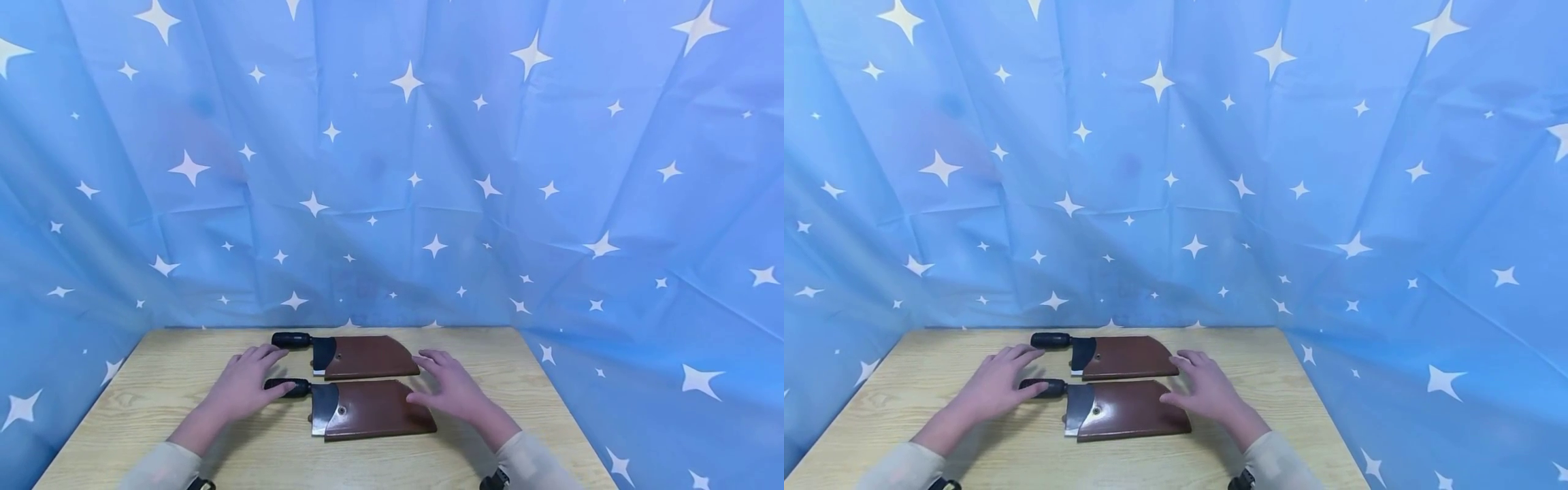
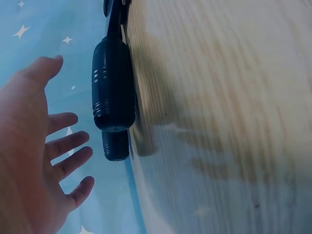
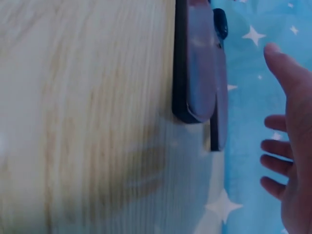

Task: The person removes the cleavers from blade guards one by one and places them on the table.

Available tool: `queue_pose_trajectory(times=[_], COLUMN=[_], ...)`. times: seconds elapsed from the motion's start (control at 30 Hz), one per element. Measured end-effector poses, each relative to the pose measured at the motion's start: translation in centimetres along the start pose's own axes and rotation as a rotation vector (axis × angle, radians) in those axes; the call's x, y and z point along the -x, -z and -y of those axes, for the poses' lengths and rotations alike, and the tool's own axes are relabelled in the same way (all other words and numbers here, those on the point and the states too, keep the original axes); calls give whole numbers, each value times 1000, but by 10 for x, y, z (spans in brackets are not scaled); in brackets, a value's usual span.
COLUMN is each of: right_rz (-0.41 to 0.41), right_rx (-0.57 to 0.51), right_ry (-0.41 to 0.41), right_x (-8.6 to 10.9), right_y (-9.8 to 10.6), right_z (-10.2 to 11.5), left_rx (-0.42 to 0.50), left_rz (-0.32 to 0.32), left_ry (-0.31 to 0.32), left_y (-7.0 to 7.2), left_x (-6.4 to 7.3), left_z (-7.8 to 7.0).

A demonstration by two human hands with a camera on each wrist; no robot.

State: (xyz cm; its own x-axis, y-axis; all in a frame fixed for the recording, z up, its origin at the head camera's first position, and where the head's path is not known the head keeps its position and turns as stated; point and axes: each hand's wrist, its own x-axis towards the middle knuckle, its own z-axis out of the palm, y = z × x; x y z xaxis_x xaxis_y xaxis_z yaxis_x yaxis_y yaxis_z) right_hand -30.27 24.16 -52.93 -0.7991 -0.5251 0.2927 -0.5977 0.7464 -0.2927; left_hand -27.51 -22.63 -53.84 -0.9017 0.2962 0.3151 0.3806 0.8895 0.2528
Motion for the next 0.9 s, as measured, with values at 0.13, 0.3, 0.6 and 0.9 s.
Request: queue_pose_trajectory(times=[0.13,0.3,0.6,0.9], right_rz=[35,64,148,196], right_rx=[-23,-14,0,18], right_ry=[21,64,46,107], right_x=[-2,-3,-6,-13], right_y=[-4,-9,-20,-32], right_z=[6,12,27,40], left_rx=[27,59,111,157], left_rz=[24,48,57,110], left_ry=[-1,4,-26,-42], left_y=[-4,-7,-13,-17], left_x=[0,0,-1,-5], left_z=[-2,-3,-7,-8])
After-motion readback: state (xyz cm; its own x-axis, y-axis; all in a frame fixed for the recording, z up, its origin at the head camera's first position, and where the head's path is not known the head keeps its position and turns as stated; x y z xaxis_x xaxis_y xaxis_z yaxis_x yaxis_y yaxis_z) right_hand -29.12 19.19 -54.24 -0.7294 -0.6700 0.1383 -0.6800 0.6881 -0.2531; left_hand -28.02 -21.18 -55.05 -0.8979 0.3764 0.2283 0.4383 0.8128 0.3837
